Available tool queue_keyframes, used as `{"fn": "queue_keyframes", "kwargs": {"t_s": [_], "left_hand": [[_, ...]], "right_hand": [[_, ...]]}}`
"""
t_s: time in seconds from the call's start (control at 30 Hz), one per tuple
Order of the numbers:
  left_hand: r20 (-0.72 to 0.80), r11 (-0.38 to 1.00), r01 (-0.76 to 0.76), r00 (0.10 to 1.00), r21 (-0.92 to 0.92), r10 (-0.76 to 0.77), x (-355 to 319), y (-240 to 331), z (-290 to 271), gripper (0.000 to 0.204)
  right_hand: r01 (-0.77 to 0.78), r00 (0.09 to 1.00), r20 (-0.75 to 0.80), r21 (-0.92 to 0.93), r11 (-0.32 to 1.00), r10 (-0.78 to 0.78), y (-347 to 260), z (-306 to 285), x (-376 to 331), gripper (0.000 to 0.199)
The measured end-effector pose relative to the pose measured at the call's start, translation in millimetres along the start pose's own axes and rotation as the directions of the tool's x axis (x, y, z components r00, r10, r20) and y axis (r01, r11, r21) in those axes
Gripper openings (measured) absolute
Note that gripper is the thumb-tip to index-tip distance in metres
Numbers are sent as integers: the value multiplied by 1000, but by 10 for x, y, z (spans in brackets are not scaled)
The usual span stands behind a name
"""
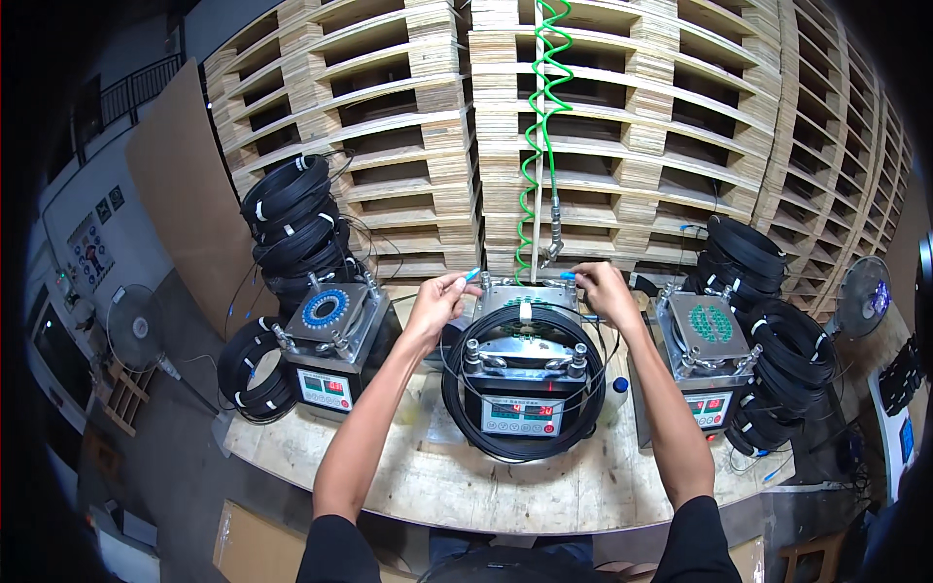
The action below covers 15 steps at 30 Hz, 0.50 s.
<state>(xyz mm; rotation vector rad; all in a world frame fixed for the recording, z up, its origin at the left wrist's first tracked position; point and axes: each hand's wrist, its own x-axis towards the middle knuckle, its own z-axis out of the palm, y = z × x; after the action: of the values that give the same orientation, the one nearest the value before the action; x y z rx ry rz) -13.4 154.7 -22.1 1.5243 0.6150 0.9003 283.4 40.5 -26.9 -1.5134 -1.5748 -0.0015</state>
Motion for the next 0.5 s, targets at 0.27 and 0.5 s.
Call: {"fn": "queue_keyframes", "kwargs": {"t_s": [0.27, 0.5], "left_hand": [[141, 664, -484, 854, 569, 502, 140, 40, 650, 20], [241, 680, -500, 863, 536, 444, 96, -31, 631, 19]], "right_hand": [[103, 982, 159, 29, 994, -106, -454, 417, -54, 51], [112, 980, 142, 175, 978, -138, -734, 344, -127, 66]]}}
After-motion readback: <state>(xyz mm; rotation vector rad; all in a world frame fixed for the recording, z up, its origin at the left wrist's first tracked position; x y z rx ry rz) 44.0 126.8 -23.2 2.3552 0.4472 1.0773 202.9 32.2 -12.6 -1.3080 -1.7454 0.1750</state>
